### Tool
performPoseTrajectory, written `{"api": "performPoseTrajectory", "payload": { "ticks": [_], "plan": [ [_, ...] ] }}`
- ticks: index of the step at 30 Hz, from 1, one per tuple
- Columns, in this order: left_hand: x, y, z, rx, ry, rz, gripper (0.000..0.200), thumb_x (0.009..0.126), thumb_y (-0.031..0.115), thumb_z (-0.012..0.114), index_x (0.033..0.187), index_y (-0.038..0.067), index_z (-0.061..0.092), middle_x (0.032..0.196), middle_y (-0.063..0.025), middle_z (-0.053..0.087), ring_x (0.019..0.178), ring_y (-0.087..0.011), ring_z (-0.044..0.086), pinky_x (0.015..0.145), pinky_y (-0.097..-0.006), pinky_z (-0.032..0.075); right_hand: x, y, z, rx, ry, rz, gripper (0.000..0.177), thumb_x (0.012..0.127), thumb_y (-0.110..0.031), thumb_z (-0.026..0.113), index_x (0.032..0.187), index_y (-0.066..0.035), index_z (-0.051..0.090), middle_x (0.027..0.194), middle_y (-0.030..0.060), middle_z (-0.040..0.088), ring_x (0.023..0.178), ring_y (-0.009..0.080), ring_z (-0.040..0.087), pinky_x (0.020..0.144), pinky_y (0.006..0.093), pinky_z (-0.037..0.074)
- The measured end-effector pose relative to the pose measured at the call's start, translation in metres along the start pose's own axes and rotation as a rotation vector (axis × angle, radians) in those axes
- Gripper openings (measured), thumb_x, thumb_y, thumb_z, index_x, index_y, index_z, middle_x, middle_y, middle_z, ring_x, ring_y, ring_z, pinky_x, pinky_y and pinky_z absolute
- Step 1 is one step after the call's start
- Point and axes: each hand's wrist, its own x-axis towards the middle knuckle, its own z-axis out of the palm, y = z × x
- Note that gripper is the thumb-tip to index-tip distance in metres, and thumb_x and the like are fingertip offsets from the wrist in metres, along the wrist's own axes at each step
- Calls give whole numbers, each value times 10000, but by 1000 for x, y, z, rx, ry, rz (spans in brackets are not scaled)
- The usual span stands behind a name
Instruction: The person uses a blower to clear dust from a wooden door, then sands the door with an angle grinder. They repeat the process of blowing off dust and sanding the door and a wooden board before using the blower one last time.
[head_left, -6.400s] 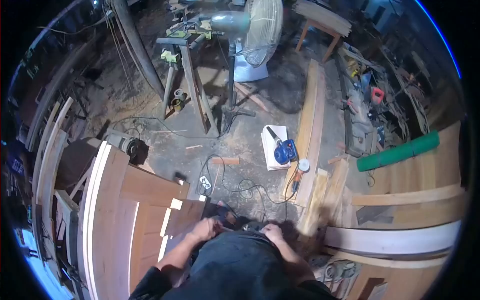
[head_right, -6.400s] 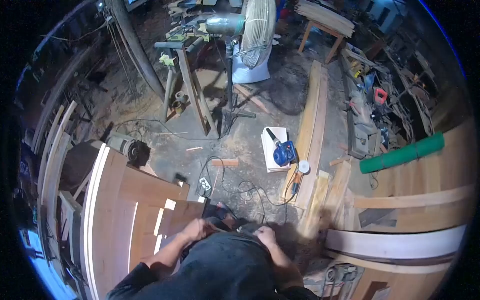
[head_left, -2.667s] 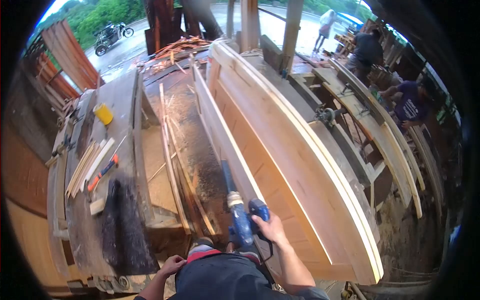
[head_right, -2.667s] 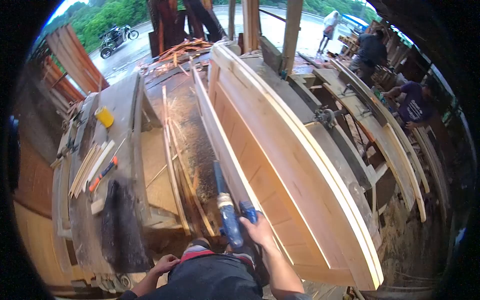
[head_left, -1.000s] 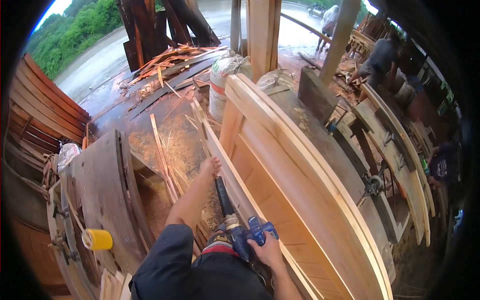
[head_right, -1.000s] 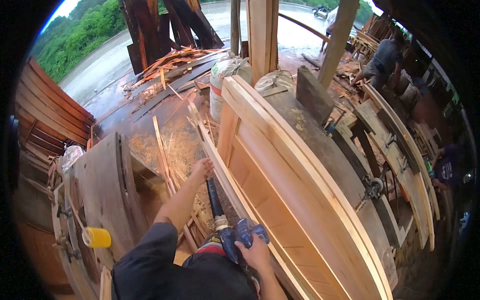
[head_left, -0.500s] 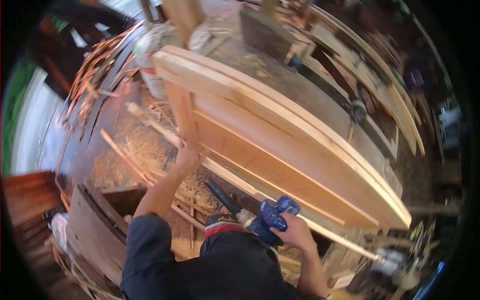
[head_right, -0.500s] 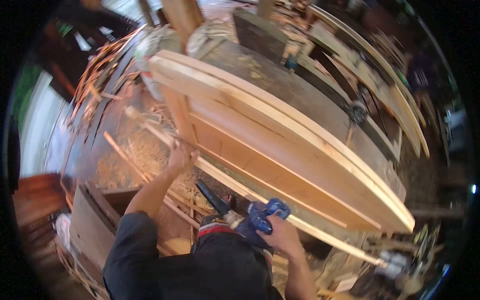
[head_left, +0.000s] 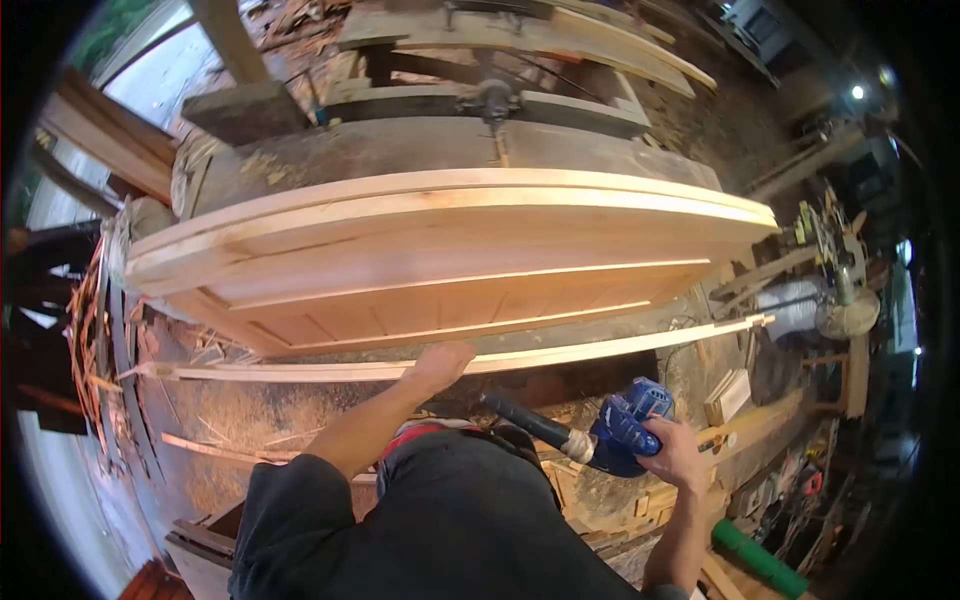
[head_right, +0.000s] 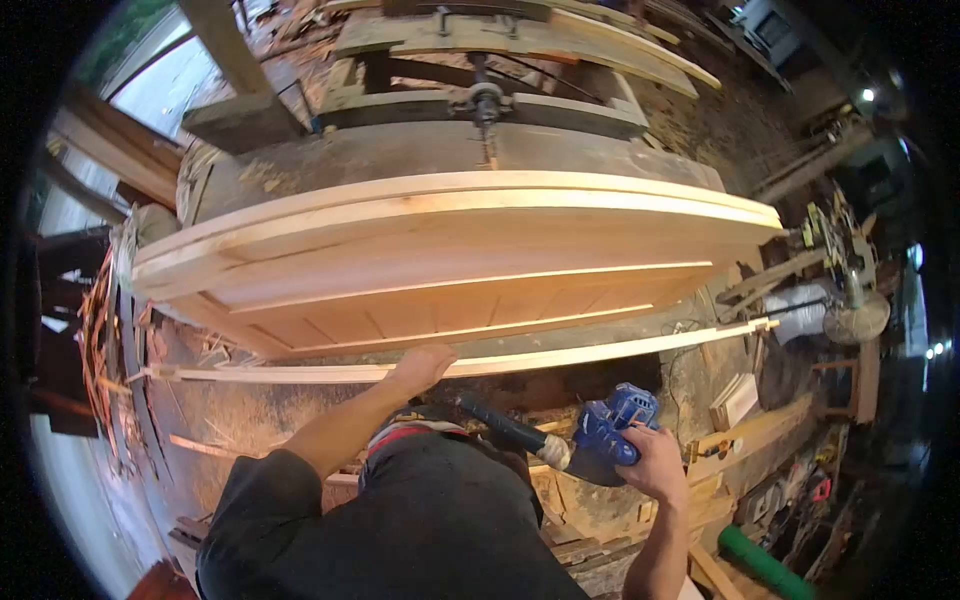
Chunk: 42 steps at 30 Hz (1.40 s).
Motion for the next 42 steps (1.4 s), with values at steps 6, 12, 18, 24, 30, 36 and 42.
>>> {"api": "performPoseTrajectory", "payload": {
  "ticks": [6,12,18,24,30,36,42],
  "plan": [
    [94,117,40,375,24,459,280,922,329,604,972,67,688,982,-163,685,924,-350,661,787,-486,514,-55,142,-25,385,-42,142,371,662,-206,743,1013,-88,711,1021,147,700,964,359,659,828,430,491],
    [153,212,114,-215,-95,-221,261,968,257,613,978,12,703,860,-138,713,789,-209,688,728,-349,545,-84,212,-8,149,463,369,495,672,-270,829,1119,-98,707,1089,143,695,1016,367,647,874,439,517],
    [164,375,215,-837,-668,-48,374,994,268,628,1270,15,625,1123,-105,708,1006,-152,655,875,-300,522,-70,243,68,767,848,622,698,696,-245,868,1255,57,578,1136,221,669,1086,309,658,956,386,507],
    [216,446,267,-725,-909,-148,408,925,320,714,1181,12,635,966,-51,697,881,-108,639,791,-289,524,-35,204,94,1063,1139,521,605,838,-18,689,1373,35,412,1293,172,551,1113,219,608,947,356,499],
    [241,431,273,-605,-1111,353,469,888,283,715,1268,22,630,1023,-109,722,908,-168,687,824,-314,539,-119,260,65,1219,995,861,161,917,-109,686,826,23,691,740,65,696,745,121,679,645,265,554],
    [243,483,230,-261,-1500,637,553,837,268,729,1337,66,606,1006,-207,719,937,-311,713,882,-376,532,-238,462,207,736,1463,1576,352,904,-338,683,806,-1,669,633,116,633,654,233,637,656,382,490],
    [274,509,273,-19,-1502,801,588,812,307,687,1380,199,581,1077,-232,702,979,-388,678,904,-453,529,-268,430,98,103,968,1688,346,959,-290,613,846,29,682,769,165,699,707,280,678,700,408,506]
  ]
}}
